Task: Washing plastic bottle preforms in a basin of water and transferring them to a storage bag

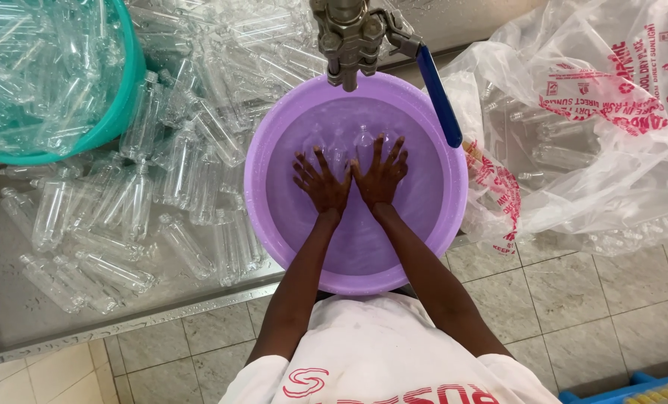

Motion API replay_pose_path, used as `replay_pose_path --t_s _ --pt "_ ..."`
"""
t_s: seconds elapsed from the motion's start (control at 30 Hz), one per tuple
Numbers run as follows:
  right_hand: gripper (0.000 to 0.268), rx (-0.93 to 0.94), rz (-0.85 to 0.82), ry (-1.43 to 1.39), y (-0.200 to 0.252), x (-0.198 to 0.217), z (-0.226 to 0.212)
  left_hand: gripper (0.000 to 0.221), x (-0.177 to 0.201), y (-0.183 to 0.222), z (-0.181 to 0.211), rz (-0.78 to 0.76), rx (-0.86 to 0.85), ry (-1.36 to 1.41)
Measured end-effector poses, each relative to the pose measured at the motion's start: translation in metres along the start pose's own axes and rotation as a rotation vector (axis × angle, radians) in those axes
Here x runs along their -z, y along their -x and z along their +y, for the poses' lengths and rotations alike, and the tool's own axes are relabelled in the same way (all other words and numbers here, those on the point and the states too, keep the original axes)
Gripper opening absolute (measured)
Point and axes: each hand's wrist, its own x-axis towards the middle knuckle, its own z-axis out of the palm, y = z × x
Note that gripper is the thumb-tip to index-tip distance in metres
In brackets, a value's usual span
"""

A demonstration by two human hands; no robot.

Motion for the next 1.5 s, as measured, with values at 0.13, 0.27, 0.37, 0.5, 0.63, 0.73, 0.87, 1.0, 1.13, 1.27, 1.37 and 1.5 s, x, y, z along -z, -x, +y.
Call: replay_pose_path --t_s 0.13,0.27,0.37,0.5,0.63,0.73,0.87,1.0,1.13,1.27,1.37,1.5 --pt "0.102 -0.022 -0.018 -0.020 -0.001 0.007 -0.004 0.103 0.005 0.001 0.001 -0.006 -0.013 -0.055" --pt "0.104 -0.016 -0.007 -0.023 0.002 0.004 -0.003 0.108 0.007 0.002 -0.001 -0.003 -0.017 -0.009" --pt "0.104 -0.017 -0.002 -0.009 0.000 0.004 -0.005 0.111 0.005 0.000 -0.002 -0.024 -0.016 -0.022" --pt "0.102 -0.028 -0.010 -0.015 0.001 0.005 -0.005 0.115 0.003 0.001 -0.001 -0.036 0.000 -0.020" --pt "0.100 -0.026 -0.014 0.025 0.000 0.007 -0.007 0.112 0.005 0.000 0.000 -0.055 0.009 -0.024" --pt "0.096 -0.045 -0.053 -0.006 -0.001 0.008 -0.007 0.111 0.003 0.001 0.000 -0.066 0.005 -0.026" --pt "0.099 -0.053 -0.084 0.010 0.000 0.008 -0.008 0.114 -0.001 0.002 0.000 -0.043 0.004 0.002" --pt "0.096 -0.052 -0.098 -0.036 0.000 0.005 -0.007 0.110 -0.001 0.001 0.000 0.065 -0.027 0.017" --pt "0.101 -0.072 -0.178 -0.005 -0.002 0.005 -0.007 0.116 0.004 0.001 0.001 -0.013 -0.020 0.014" --pt "0.100 -0.079 -0.226 -0.019 -0.003 0.012 -0.008 0.111 0.004 -0.001 0.003 -0.016 -0.002 -0.011" --pt "0.098 -0.087 -0.257 -0.023 -0.003 0.017 -0.010 0.107 0.007 0.000 0.002 -0.024 -0.006 -0.016" --pt "0.100 -0.091 -0.246 0.003 -0.003 0.014 -0.011 0.108 0.006 -0.001 0.002 -0.047 -0.003 -0.006"
